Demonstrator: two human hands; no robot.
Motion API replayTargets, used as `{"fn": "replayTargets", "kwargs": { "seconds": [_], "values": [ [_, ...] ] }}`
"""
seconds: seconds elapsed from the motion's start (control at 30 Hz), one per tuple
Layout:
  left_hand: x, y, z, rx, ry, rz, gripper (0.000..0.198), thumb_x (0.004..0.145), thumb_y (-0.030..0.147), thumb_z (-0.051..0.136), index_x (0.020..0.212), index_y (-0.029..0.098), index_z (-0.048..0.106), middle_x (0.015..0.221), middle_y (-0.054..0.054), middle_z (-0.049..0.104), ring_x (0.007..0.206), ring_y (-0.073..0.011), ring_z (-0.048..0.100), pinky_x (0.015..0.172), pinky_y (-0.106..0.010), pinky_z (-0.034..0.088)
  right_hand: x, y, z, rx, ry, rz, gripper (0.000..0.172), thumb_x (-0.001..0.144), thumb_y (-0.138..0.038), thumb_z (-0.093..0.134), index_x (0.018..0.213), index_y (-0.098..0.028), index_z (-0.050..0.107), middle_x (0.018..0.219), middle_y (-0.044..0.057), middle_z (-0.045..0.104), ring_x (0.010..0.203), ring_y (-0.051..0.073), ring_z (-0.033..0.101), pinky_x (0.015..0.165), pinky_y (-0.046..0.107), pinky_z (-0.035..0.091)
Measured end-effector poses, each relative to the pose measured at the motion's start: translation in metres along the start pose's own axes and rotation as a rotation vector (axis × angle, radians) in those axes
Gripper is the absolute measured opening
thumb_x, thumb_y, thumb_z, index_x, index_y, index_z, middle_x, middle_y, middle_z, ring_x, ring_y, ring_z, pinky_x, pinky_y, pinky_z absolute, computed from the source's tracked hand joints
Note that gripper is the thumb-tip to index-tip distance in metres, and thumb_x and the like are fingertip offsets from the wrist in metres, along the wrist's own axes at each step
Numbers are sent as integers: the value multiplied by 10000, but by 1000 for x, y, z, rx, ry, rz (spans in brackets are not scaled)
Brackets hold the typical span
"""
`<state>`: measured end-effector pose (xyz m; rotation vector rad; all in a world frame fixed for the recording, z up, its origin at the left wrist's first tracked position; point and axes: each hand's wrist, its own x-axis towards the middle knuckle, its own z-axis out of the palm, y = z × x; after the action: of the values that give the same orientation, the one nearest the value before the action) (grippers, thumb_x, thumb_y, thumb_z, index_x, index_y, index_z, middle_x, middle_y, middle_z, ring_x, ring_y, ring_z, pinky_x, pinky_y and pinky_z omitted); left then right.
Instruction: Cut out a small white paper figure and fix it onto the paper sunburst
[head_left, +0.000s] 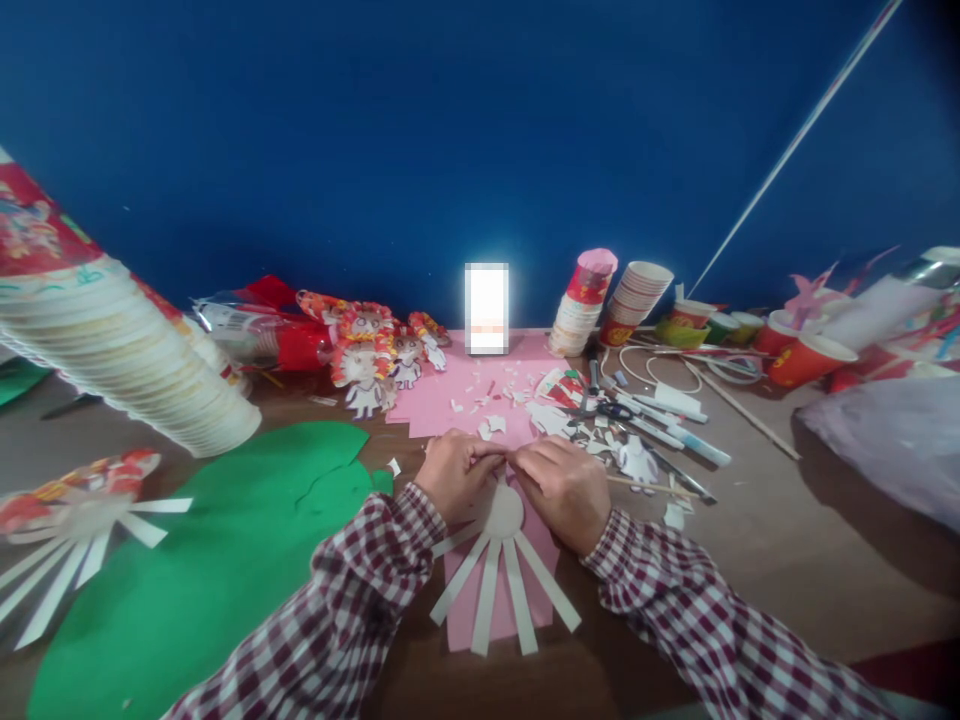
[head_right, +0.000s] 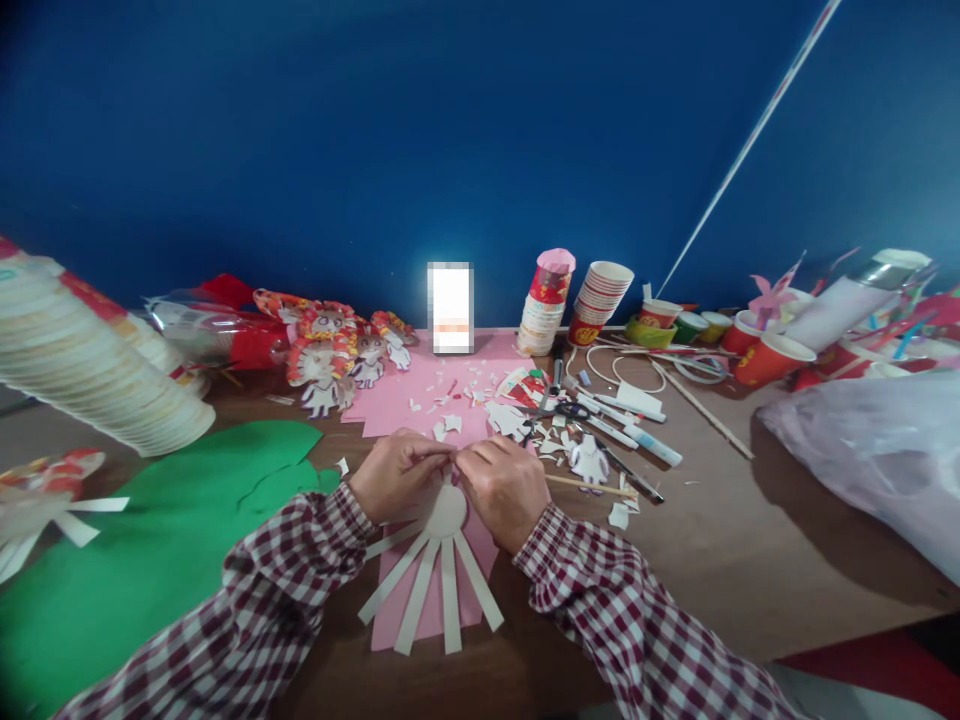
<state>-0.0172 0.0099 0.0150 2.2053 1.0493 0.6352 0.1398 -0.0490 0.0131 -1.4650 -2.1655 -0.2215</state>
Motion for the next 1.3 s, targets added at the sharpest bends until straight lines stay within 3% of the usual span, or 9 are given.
{"fn": "replayTargets", "kwargs": {
  "seconds": [0.33,1.3],
  "values": [
    [-3,4,-1,245,91,26,245,786,349,456,776,263,686,752,-40,632,814,-185,495,793,-347,303,0,1,2,12,-36,7,133,821,-187,468,835,-181,600,780,42,619,781,160,529,703,264,367],
    [-5,1,5,216,129,-23,111,680,253,575,715,266,680,724,-7,630,819,-198,484,778,-363,293,2,1,2,42,-94,49,152,826,-249,470,806,-175,601,731,46,609,757,151,531,694,246,357]
  ]
}}
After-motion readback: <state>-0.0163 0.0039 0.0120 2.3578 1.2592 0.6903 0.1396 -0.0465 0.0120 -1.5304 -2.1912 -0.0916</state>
